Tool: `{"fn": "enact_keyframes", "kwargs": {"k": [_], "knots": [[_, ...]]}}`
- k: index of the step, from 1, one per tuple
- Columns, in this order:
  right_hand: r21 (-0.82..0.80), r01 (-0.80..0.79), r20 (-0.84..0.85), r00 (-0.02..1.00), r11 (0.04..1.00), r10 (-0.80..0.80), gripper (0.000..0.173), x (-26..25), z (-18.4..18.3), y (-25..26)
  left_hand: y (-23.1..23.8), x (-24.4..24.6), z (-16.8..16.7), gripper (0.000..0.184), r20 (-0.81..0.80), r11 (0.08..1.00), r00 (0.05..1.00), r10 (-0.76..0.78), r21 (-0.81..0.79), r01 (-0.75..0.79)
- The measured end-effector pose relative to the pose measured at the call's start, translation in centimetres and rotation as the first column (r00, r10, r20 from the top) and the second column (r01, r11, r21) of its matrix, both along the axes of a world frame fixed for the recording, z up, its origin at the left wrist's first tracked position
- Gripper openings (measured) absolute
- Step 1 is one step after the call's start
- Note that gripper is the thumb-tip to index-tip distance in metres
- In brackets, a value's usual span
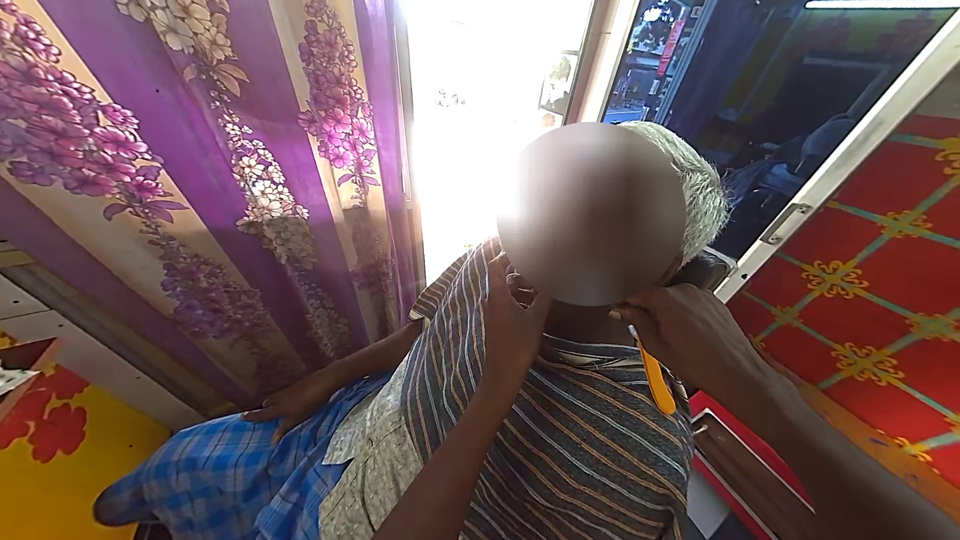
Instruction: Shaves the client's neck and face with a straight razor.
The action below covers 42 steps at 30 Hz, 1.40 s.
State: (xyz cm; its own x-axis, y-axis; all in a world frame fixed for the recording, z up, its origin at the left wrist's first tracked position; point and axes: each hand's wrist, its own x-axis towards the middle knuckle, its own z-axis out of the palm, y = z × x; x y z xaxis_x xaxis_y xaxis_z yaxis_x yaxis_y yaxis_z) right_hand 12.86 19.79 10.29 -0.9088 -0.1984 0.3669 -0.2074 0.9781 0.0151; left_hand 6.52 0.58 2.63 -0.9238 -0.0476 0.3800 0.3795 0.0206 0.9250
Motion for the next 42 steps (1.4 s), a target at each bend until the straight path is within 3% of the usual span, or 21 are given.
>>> {"fn": "enact_keyframes", "kwargs": {"k": [3, 8, 13, 18, 22, 27, 32, 38, 40, 42], "knots": [[-0.065, 0.010, -0.091, 0.996, 0.998, -0.015, 0.010, 0.0, 0.3, 0.5, 0.0, -0.2, 0.0, 0.062, -0.003, 1.000, 1.000, 0.000, 0.013, 0.000], [-0.019, -0.005, 0.008, 1.000, 1.000, 0.005, 0.010, 0.2, 0.0, -0.1, 0.0, -0.2, 0.0, 0.061, 0.002, 1.000, 1.000, 0.004, -0.006, -0.004], [-0.116, 0.014, -0.089, 0.996, 0.993, -0.025, 0.010, 0.1, 0.2, 0.8, 0.2, -0.4, 0.0, 0.062, -0.004, 1.000, 1.000, 0.012, 0.025, -0.012], [-0.146, -0.059, -0.019, 0.998, 0.988, 0.056, 0.012, 0.2, -0.7, 0.4, 1.1, 0.2, 0.6, 0.087, 0.040, 0.999, 0.998, 0.043, -0.027, -0.042], [-0.132, 0.010, 0.035, 0.999, 0.991, -0.006, 0.012, -0.1, 0.0, 0.5, 1.8, 0.1, 0.7, 0.082, 0.083, 0.995, 0.992, 0.095, -0.005, -0.095], [-0.243, 0.036, -0.056, 0.997, 0.969, -0.051, 0.009, 0.1, 0.4, 0.9, 1.6, 0.0, 0.5, 0.079, 0.060, 0.996, 0.994, 0.087, 0.015, -0.089], [-0.185, -0.015, 0.024, 1.000, 0.983, 0.020, 0.012, -0.2, -0.4, 0.4, 1.6, 0.0, 0.3, 0.078, 0.053, 0.996, 0.996, 0.076, 0.047, -0.078], [-0.318, 0.015, -0.082, 0.996, 0.948, -0.043, 0.008, 0.2, 0.9, 2.0, 1.5, 0.2, 0.4, 0.077, 0.056, 0.996, 0.996, 0.075, 0.043, -0.078], [-0.347, -0.052, -0.104, 0.994, 0.937, 0.016, 0.011, 1.5, 1.3, 3.0, 1.1, 0.3, 0.3, 0.081, 0.066, 0.996, 0.995, 0.078, 0.041, -0.081], [-0.408, -0.189, 0.002, 0.978, 0.893, 0.208, 0.020, 3.4, 1.3, 4.5, 0.2, 0.3, -0.3, 0.085, 0.057, 0.991, 0.993, 0.099, 0.086, -0.104]]}}
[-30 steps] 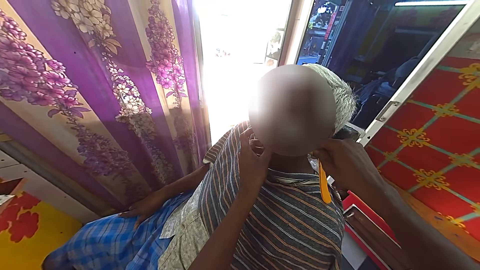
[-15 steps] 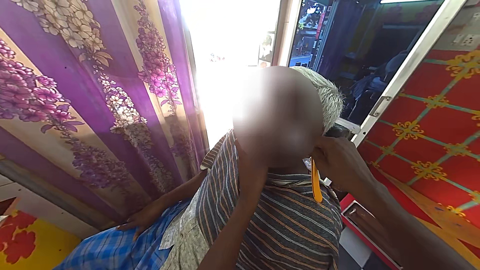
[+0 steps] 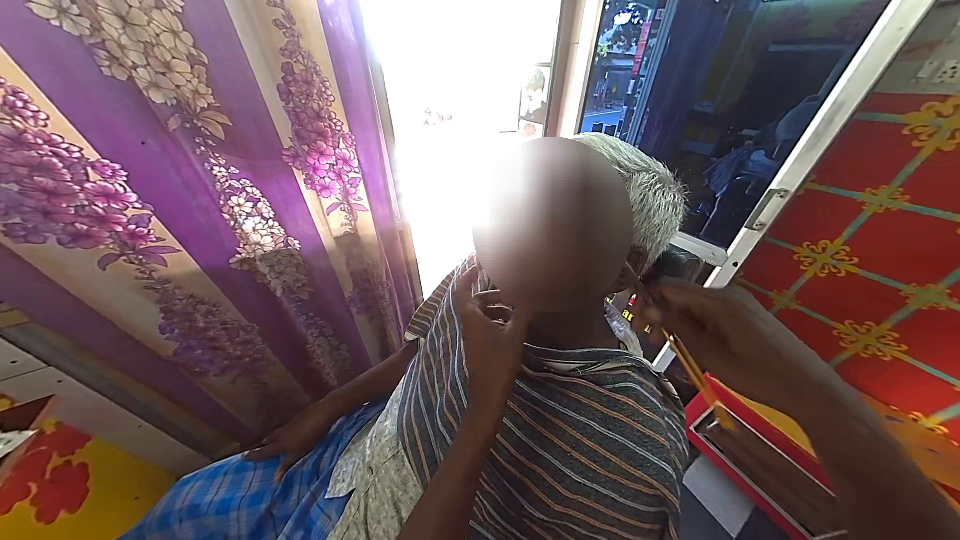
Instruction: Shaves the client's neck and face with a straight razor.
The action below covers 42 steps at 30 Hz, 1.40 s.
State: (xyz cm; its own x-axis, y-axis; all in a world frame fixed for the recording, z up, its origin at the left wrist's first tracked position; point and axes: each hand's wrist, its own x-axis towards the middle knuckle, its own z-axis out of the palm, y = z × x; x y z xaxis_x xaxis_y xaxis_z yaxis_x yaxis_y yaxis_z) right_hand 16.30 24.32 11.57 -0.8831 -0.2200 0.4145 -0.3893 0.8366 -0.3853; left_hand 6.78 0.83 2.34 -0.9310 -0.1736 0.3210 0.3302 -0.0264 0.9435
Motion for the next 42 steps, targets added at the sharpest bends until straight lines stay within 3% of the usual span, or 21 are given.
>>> {"fn": "enact_keyframes", "kwargs": {"k": [1, 3, 4, 6, 8, 11, 13, 15, 18, 22, 26, 32, 37, 39, 41, 42], "knots": [[-0.053, -0.127, 0.142, 0.981, 0.990, 0.134, 0.025, 1.1, -0.2, 0.9, -0.5, -0.1, -0.3, 0.079, -0.016, 0.999, 1.000, 0.015, 0.052, -0.014], [-0.118, -0.308, 0.456, 0.828, 0.944, 0.327, 0.030, 3.2, -0.9, 2.5, -1.4, -0.3, -1.0, 0.053, -0.066, 0.984, 0.997, 0.039, 0.174, -0.027], [-0.067, -0.358, 0.585, 0.742, 0.931, 0.328, 0.029, 3.9, -1.4, 3.0, -1.8, -0.4, -1.1, 0.041, -0.083, 0.976, 0.996, 0.033, 0.216, -0.014], [0.141, -0.358, 0.758, 0.639, 0.923, 0.132, 0.027, 4.7, -2.1, 3.3, -2.4, -0.6, -1.2, 0.029, -0.095, 0.969, 0.995, -0.016, 0.245, 0.039], [0.285, -0.211, 0.692, 0.720, 0.935, -0.049, 0.023, 5.2, -2.0, 3.1, -2.6, -0.7, -0.9, 0.027, -0.087, 0.959, 0.991, -0.106, 0.254, 0.125], [0.134, -0.003, 0.315, 0.948, 0.991, -0.040, 0.025, 4.6, -1.5, 1.7, -2.3, -0.9, -0.2, 0.028, -0.058, 0.923, 0.972, -0.226, 0.305, 0.233], [0.146, 0.012, 0.153, 0.988, 0.989, -0.035, 0.026, 3.1, -0.7, -0.9, -2.2, -0.9, 0.4, 0.028, -0.043, 0.896, 0.956, -0.290, 0.338, 0.287], [0.288, 0.010, 0.028, 0.999, 0.957, -0.019, 0.022, 1.5, 0.2, -4.2, -2.2, -0.9, 0.9, 0.027, -0.016, 0.874, 0.942, -0.334, 0.369, 0.316], [0.465, 0.024, 0.067, 0.996, 0.885, -0.062, 0.017, -1.2, 2.4, -8.9, -2.1, -1.0, 1.3, 0.023, 0.025, 0.866, 0.940, -0.341, 0.398, 0.304], [0.562, 0.060, 0.099, 0.985, 0.825, -0.140, 0.020, -4.2, 3.3, -12.0, -1.9, -1.1, 1.4, 0.021, 0.034, 0.865, 0.937, -0.346, 0.398, 0.305], [0.582, 0.057, 0.147, 0.974, 0.811, -0.174, 0.022, -5.2, 3.3, -12.5, -2.0, -1.3, 1.2, 0.020, 0.011, 0.854, 0.933, -0.361, 0.407, 0.326], [0.571, 0.198, -0.027, 0.975, 0.797, -0.223, 0.025, -4.7, 3.3, -12.6, -2.3, -1.3, 1.0, 0.023, -0.001, 0.867, 0.933, -0.359, 0.371, 0.334], [0.585, 0.206, -0.030, 0.972, 0.784, -0.234, 0.025, -4.6, 3.2, -12.7, -2.2, -1.5, 1.0, 0.021, 0.001, 0.856, 0.929, -0.370, 0.389, 0.340], [0.531, 0.206, -0.128, 0.978, 0.822, -0.162, 0.021, -3.9, 2.7, -12.3, -2.3, -1.5, 0.8, 0.023, -0.013, 0.858, 0.930, -0.367, 0.382, 0.344], [0.469, 0.040, -0.148, 0.988, 0.882, 0.033, 0.015, -2.1, 2.1, -11.0, -2.7, -1.4, 0.3, 0.025, -0.015, 0.880, 0.941, -0.338, 0.351, 0.321], [0.443, -0.093, -0.062, 0.989, 0.891, 0.134, 0.017, -0.8, 1.8, -10.0, -3.2, -1.4, -0.3, 0.028, -0.006, 0.896, 0.949, -0.315, 0.329, 0.299]]}}
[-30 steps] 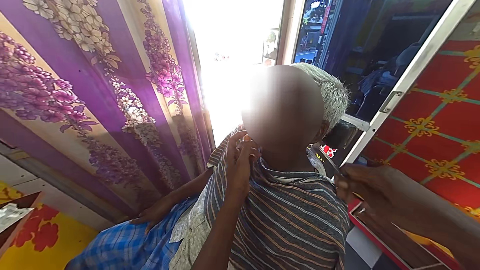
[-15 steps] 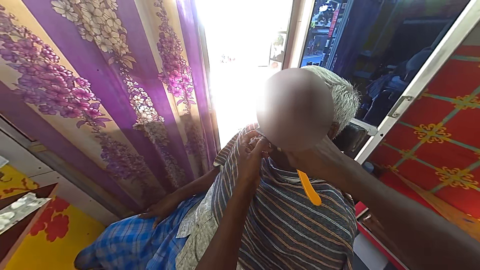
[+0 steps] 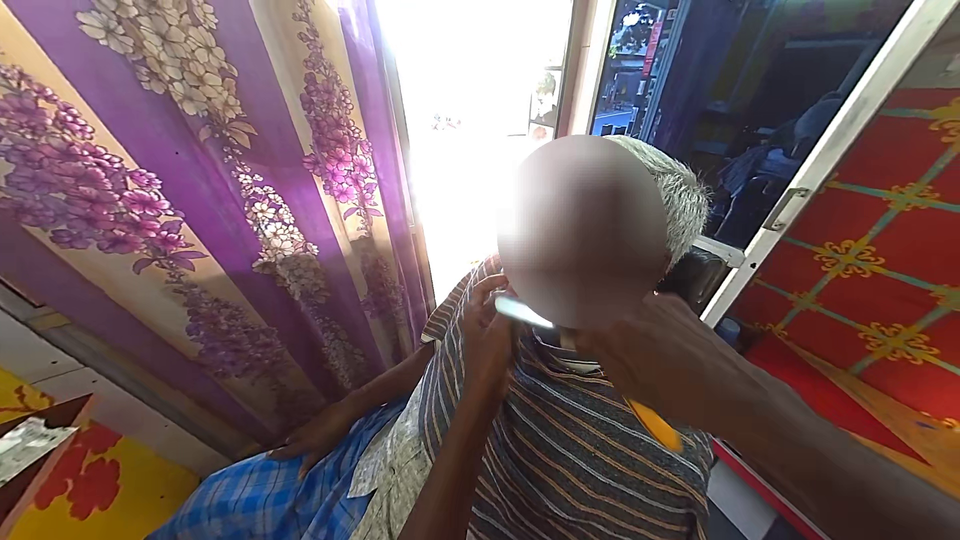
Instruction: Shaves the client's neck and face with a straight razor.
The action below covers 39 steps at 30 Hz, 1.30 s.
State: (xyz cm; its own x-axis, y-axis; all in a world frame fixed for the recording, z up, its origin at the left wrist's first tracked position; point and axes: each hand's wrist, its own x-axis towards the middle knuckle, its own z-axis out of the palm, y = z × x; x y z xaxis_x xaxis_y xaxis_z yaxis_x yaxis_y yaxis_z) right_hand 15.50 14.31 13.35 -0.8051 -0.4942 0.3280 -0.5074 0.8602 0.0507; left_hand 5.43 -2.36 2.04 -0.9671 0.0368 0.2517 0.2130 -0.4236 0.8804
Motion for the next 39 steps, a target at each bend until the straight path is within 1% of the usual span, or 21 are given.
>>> {"fn": "enact_keyframes", "kwargs": {"k": [2, 4, 6, 8, 9, 11, 13, 14, 15, 16, 19, 20, 22, 25, 28, 30, 32, 33, 35, 37, 39], "knots": [[-0.082, -0.195, 0.269, 0.940, 0.977, 0.211, 0.029, 2.3, -0.9, 3.0, -1.5, 0.3, -1.0, 0.026, 0.026, 0.994, 0.995, 0.100, -0.039, -0.099], [-0.164, -0.256, 0.477, 0.825, 0.953, 0.303, 0.033, 4.2, -2.1, 6.7, -3.4, 0.4, -2.0, 0.024, 0.059, 0.981, 0.980, 0.191, -0.057, -0.187], [-0.140, -0.144, 0.645, 0.738, 0.980, 0.201, 0.028, 5.9, -3.8, 9.9, -5.0, 0.5, -2.5, 0.021, 0.072, 0.959, 0.956, 0.283, -0.023, -0.282], [-0.050, 0.071, 0.726, 0.687, 0.996, -0.013, 0.023, 7.2, -5.9, 11.9, -5.3, 0.9, -2.2, 0.032, 0.035, 0.931, 0.936, 0.352, 0.089, -0.353], [-0.052, 0.193, 0.700, 0.707, 0.980, -0.102, 0.021, 7.9, -6.9, 12.6, -5.0, 1.3, -1.7, 0.037, -0.013, 0.924, 0.935, 0.355, 0.157, -0.349], [-0.258, 0.379, 0.557, 0.810, 0.889, -0.183, 0.021, 9.3, -8.5, 13.6, -3.6, 2.3, -0.3, 0.042, -0.166, 0.940, 0.947, 0.275, 0.254, -0.228], [-0.546, 0.388, 0.374, 0.906, 0.743, -0.198, 0.030, 10.3, -10.1, 14.5, -1.4, 3.2, 1.6, 0.038, -0.367, 0.973, 0.925, 0.093, 0.230, -0.007], [-0.647, 0.366, 0.329, 0.925, 0.668, -0.189, 0.033, 10.6, -10.6, 14.7, -0.1, 3.5, 3.0, 0.039, -0.453, 0.981, 0.891, -0.012, 0.165, 0.097], [-0.696, 0.346, 0.301, 0.936, 0.629, -0.182, 0.034, 11.0, -11.2, 14.9, 1.3, 3.7, 4.5, 0.045, -0.521, 0.981, 0.847, -0.107, 0.084, 0.176], [-0.699, 0.341, 0.292, 0.939, 0.629, -0.184, 0.035, 11.3, -11.8, 15.2, 2.7, 3.6, 6.0, 0.053, -0.577, 0.973, 0.795, -0.188, -0.001, 0.229], [-0.564, 0.382, 0.289, 0.922, 0.732, -0.259, 0.031, 12.4, -13.8, 16.7, 6.6, 2.7, 8.7, 0.076, -0.644, 0.937, 0.682, -0.346, -0.197, 0.290], [-0.545, 0.403, 0.307, 0.912, 0.735, -0.273, 0.031, 12.9, -14.2, 17.2, 7.6, 2.3, 8.7, 0.079, -0.643, 0.924, 0.664, -0.381, -0.240, 0.298], [-0.557, 0.431, 0.354, 0.896, 0.709, -0.267, 0.032, 13.6, -14.8, 18.4, 8.8, 1.5, 7.2, 0.077, -0.613, 0.921, 0.688, -0.390, -0.278, 0.275], [-0.581, 0.477, 0.451, 0.863, 0.659, -0.227, 0.030, 13.9, -15.3, 20.7, 8.9, 1.6, 3.4, 0.070, -0.475, 0.937, 0.816, -0.329, -0.271, 0.220], [-0.567, 0.475, 0.485, 0.853, 0.673, -0.193, 0.030, 13.2, -16.5, 24.5, 8.5, 2.6, 0.2, 0.058, -0.268, 0.969, 0.942, -0.204, -0.192, 0.155], [-0.562, 0.438, 0.490, 0.860, 0.702, -0.144, 0.031, 12.5, -17.0, 27.5, 8.1, 3.7, -1.0, 0.050, -0.141, 0.982, 0.987, -0.080, -0.182, 0.054], [-0.555, 0.406, 0.508, 0.856, 0.726, -0.091, 0.031, 11.8, -17.2, 30.9, 7.9, 6.1, -0.9, 0.039, -0.058, 0.967, 0.997, 0.057, -0.247, -0.070], [-0.555, 0.397, 0.520, 0.851, 0.731, -0.067, 0.032, 11.4, -17.4, 32.8, 8.2, 7.8, -0.6, 0.034, -0.060, 0.949, 0.988, 0.143, -0.275, -0.154], [-0.553, 0.393, 0.540, 0.841, 0.735, -0.044, 0.035, 10.6, -18.4, 36.7, 9.5, 11.4, -0.1, 0.028, -0.150, 0.919, 0.952, 0.267, -0.259, -0.298], [-0.507, 0.401, 0.552, 0.831, 0.763, -0.071, 0.035, 10.0, -19.7, 40.6, 12.3, 14.5, 0.5, 0.026, -0.251, 0.901, 0.918, 0.306, -0.236, -0.365], [-0.391, 0.399, 0.572, 0.811, 0.829, -0.120, 0.035, 8.7, -20.5, 44.2, 16.6, 16.4, 0.9, 0.022, -0.291, 0.871, 0.896, 0.336, -0.265, -0.413]]}}
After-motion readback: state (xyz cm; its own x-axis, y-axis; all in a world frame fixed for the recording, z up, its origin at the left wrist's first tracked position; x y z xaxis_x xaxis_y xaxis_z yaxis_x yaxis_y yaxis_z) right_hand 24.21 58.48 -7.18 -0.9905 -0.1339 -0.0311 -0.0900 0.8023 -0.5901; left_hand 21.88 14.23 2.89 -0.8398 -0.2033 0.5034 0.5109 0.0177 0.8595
